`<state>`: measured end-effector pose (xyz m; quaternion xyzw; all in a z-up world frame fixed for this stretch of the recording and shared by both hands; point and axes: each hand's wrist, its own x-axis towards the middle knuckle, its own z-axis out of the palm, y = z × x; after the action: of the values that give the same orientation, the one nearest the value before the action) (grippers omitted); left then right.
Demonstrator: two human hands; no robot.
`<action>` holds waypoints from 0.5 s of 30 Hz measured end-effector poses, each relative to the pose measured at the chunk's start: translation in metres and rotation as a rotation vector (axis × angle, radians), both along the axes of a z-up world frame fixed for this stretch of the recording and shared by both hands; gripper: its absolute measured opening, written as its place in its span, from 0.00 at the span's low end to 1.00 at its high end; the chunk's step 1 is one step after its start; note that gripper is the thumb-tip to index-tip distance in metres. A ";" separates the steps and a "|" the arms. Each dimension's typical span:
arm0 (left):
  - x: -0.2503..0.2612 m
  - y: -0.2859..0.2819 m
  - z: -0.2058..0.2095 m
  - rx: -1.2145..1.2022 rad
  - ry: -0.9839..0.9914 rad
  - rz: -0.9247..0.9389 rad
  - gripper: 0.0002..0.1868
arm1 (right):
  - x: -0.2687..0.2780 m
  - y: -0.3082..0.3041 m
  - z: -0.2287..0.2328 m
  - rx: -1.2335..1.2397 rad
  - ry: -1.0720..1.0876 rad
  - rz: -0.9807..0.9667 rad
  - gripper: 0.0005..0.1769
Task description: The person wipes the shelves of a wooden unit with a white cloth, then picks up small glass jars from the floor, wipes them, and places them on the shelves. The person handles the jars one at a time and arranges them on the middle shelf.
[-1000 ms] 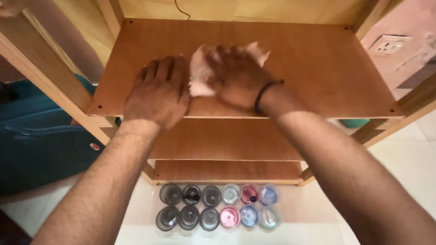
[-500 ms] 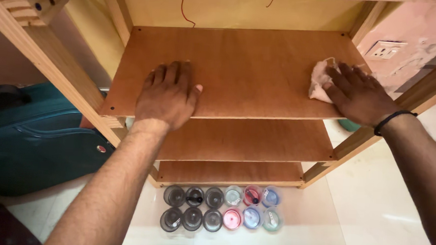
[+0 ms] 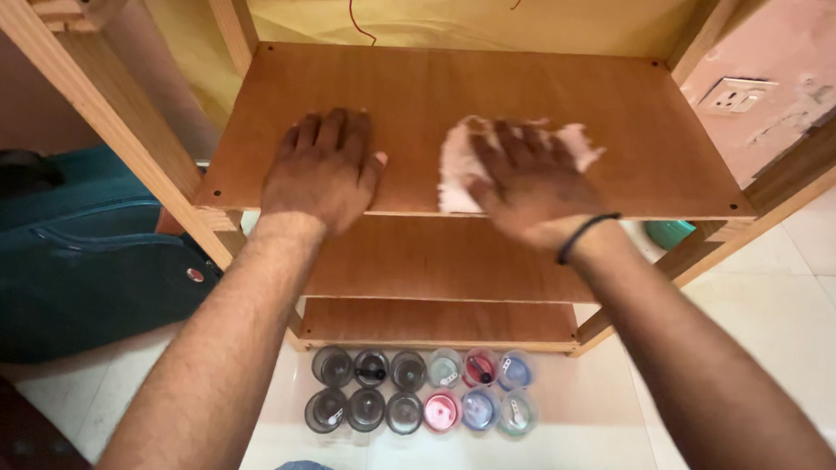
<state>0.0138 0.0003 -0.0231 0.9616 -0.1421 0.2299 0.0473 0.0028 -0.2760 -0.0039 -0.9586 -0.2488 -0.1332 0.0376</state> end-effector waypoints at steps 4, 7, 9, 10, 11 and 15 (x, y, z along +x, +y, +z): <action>0.000 -0.001 0.004 0.011 -0.023 -0.008 0.33 | -0.004 0.028 0.001 0.017 -0.011 0.072 0.39; -0.002 -0.002 0.006 0.013 -0.010 0.001 0.33 | -0.003 0.015 -0.001 0.092 -0.066 0.004 0.37; -0.004 -0.001 0.007 0.015 0.016 0.015 0.33 | 0.006 -0.009 0.002 0.215 -0.263 0.050 0.33; -0.005 -0.001 0.006 0.016 0.032 0.021 0.33 | 0.014 -0.026 0.008 0.241 -0.283 0.049 0.32; -0.005 0.000 0.006 0.018 0.049 0.026 0.32 | 0.019 -0.044 0.011 0.267 -0.302 0.046 0.31; -0.003 -0.002 0.005 -0.011 0.075 0.023 0.33 | 0.025 -0.088 0.001 0.104 -0.174 -0.281 0.31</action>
<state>0.0105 -0.0021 -0.0177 0.9708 -0.1281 0.1952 0.0555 0.0280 -0.3639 -0.0032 -0.9656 -0.1071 -0.2321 0.0467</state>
